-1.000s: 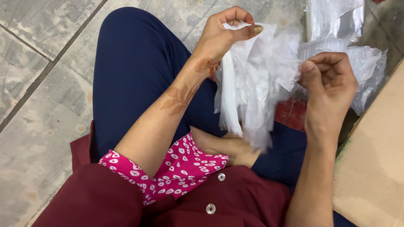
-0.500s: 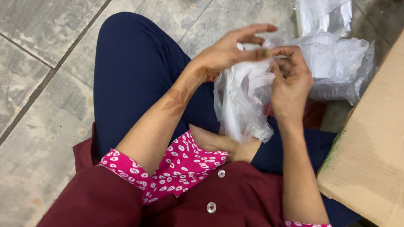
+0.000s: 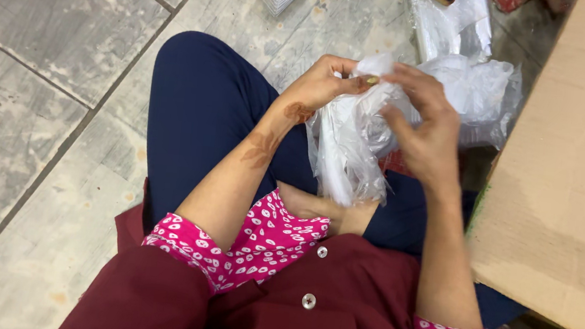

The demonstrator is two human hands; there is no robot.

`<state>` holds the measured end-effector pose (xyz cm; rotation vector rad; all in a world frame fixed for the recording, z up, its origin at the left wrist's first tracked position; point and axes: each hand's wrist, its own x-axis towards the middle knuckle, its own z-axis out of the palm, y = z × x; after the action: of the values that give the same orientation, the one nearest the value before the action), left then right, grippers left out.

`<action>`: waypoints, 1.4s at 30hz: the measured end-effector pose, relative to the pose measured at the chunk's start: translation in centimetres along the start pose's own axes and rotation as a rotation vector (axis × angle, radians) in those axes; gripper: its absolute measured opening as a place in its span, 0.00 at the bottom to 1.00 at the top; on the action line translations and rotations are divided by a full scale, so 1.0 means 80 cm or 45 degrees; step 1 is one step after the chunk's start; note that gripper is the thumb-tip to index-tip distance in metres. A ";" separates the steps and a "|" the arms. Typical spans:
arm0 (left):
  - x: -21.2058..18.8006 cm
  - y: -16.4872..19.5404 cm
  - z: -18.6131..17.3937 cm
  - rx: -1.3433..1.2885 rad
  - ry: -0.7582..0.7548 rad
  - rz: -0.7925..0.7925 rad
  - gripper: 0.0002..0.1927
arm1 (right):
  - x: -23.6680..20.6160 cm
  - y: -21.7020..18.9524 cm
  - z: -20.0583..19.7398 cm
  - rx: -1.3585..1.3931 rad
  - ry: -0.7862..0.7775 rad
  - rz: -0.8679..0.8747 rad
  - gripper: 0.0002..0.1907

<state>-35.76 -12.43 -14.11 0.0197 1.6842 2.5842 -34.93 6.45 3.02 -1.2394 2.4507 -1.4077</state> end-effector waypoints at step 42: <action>-0.266 0.194 0.150 0.533 -0.190 0.504 0.19 | -0.107 -0.202 -0.017 0.859 0.078 -0.388 0.05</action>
<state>-14.67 -8.87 5.33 0.6039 2.3172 2.3235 -19.81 8.83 13.11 -1.4153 1.5994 -2.1185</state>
